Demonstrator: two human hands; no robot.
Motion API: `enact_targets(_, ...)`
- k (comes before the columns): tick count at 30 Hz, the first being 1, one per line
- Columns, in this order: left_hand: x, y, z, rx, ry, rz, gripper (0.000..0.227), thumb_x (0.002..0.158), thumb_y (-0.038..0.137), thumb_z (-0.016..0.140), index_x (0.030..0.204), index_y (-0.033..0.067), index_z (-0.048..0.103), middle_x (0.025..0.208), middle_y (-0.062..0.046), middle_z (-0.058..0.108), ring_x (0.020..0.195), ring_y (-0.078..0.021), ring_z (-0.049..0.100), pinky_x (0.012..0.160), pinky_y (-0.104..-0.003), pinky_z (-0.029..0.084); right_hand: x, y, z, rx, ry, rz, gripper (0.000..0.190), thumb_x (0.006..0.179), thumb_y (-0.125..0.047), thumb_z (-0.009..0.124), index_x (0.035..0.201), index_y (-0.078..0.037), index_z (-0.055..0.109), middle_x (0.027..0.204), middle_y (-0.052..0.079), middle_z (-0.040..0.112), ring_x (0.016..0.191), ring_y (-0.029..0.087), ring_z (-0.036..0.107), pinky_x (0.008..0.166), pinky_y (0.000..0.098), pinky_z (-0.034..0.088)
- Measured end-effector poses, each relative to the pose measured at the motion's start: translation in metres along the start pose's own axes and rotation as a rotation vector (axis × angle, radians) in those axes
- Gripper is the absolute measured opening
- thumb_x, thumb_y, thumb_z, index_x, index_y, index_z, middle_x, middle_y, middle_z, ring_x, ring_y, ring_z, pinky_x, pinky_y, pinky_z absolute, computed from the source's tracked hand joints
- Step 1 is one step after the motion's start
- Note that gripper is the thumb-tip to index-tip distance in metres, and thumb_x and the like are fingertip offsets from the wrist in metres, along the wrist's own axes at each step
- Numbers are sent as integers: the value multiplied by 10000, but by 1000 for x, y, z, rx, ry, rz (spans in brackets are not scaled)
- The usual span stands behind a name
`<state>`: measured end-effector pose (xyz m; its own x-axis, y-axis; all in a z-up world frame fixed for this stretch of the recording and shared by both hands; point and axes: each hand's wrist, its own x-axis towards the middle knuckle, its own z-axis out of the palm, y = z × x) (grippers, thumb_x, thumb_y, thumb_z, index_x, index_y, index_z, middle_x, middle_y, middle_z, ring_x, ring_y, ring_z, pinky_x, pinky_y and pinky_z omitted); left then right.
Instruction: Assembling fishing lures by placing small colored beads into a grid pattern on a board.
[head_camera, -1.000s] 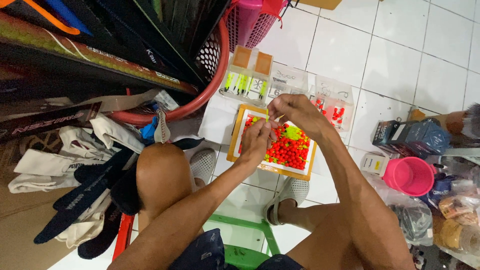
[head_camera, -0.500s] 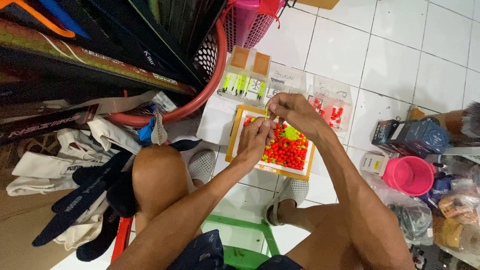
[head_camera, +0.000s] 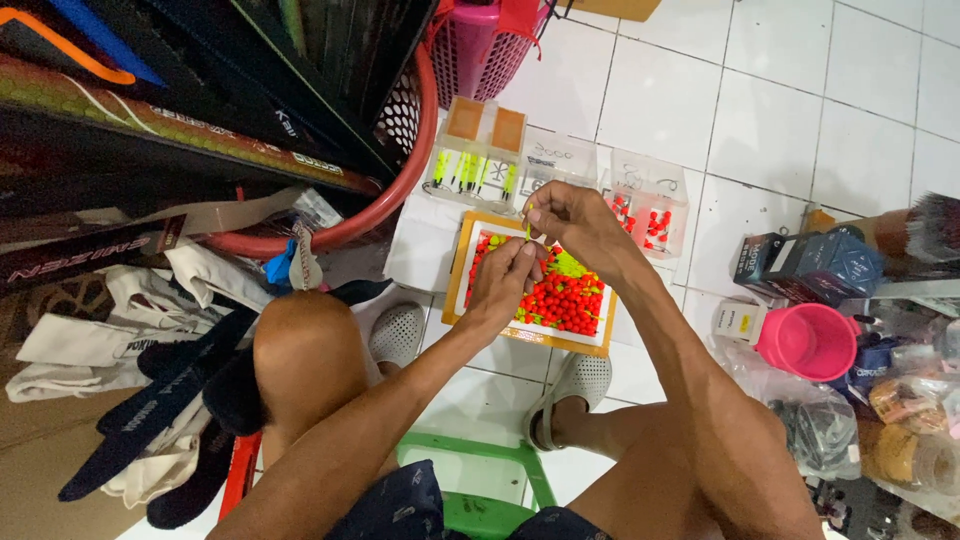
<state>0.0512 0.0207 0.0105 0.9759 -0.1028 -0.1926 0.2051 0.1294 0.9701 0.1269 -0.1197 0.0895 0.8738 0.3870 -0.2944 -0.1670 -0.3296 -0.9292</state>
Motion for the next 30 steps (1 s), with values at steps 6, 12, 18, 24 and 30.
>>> enact_targets(6, -3, 5, 1, -11, -22, 1, 295, 1074, 185, 442, 1011, 56, 700, 711, -65, 638, 586, -128, 602, 534, -238, 471, -6, -4, 0, 67, 63, -67, 209, 976, -53, 639, 1176, 7, 646, 878, 137, 697, 771, 187, 685, 667, 279, 577)
enact_targets(12, -4, 1, 0, 30, -18, 14, 290, 1066, 175, 444, 1051, 39, 700, 721, -81, 636, 591, -136, 607, 551, -248, 486, -6, -12, -8, 177, 145, -127, 229, 1012, -52, 583, 1233, 6, 566, 909, 142, 664, 795, 205, 685, 664, 288, 611)
enact_targets(18, -4, 8, -2, 61, -33, 27, 295, 1078, 168, 426, 1083, 19, 681, 780, -99, 650, 623, -147, 626, 562, -263, 489, -33, -28, -7, 26, 67, -85, 239, 1022, 3, 491, 1256, 34, 528, 918, 147, 595, 768, 248, 708, 497, 324, 643)
enact_targets(24, -17, 31, 2, 19, -72, 46, 291, 1080, 197, 453, 1137, 29, 683, 876, -131, 683, 696, -171, 670, 604, -274, 542, -57, 45, 2, -211, 69, -53, 371, 961, 123, 455, 1308, 1, 505, 868, 123, 556, 763, 241, 664, 503, 316, 621)
enact_targets(30, -19, 8, 5, 8, -104, 83, 173, 1015, 163, 598, 1087, 7, 579, 906, -117, 617, 649, -172, 652, 580, -286, 540, -78, 19, 22, -334, 167, 58, 452, 930, 111, 544, 1351, -51, 553, 942, 214, 730, 780, 316, 729, 635, 412, 641)
